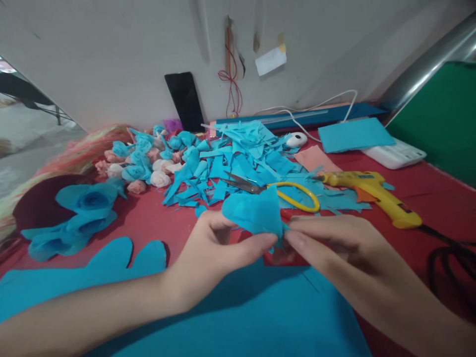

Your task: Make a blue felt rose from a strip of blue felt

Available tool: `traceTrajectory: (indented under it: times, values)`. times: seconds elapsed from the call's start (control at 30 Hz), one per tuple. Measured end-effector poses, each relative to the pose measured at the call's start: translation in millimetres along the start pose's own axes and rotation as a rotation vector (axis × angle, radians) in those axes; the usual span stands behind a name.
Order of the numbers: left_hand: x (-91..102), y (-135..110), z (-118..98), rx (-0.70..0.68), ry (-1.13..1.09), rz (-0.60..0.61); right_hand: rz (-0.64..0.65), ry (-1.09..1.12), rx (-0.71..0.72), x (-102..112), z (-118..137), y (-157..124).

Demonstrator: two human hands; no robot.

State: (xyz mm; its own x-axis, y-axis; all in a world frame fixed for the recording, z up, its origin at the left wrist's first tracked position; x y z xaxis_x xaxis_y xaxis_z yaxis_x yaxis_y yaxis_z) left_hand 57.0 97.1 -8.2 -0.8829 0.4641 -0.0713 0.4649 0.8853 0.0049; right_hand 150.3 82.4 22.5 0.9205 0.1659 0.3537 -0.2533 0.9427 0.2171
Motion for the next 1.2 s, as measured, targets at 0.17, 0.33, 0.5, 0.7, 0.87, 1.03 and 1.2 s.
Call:
traceTrajectory:
  times: [0.17,0.33,0.5,0.7,0.87,1.03,1.2]
  values:
    - [0.8,-1,-2,-0.025,0.012,-0.007,0.04,0.034,0.007,-4,1,-1]
    - [0.7,-2,-2,-0.05,0.033,-0.008,0.121,0.062,-0.017,-12,0,1]
    - [1.7,0,3,-0.017,0.042,-0.02,0.087,0.106,-0.082,-10,-7,1]
    - [11.8,0,12,0.112,0.102,-0.1,0.026,0.058,-0.109,-8,-9,3]
    - [23.7,0,20,0.239,0.131,-0.214,0.007,-0.03,-0.072,2,-8,3]
    - [29.4,1,25,0.27,0.123,-0.271,-0.255,-0.636,-0.054,72,-14,-3]
    - [31.0,2,25,0.245,0.135,-0.258,-0.366,-0.887,-0.284,140,-66,-11]
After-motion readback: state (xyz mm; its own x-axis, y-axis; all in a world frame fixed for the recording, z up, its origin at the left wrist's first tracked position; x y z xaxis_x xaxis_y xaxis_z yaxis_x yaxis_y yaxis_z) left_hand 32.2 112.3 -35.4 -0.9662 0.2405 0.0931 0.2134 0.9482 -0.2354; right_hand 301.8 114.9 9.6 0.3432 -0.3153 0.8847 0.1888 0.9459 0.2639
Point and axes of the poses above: each hand's wrist, its own y-axis towards the middle knuckle, its own x-axis out of the back of the hand, z = x × y, the point moved 10 cm from there along y, towards the middle knuckle, and after that the axes turned 12 degrees about y, right-handed, at the moved point
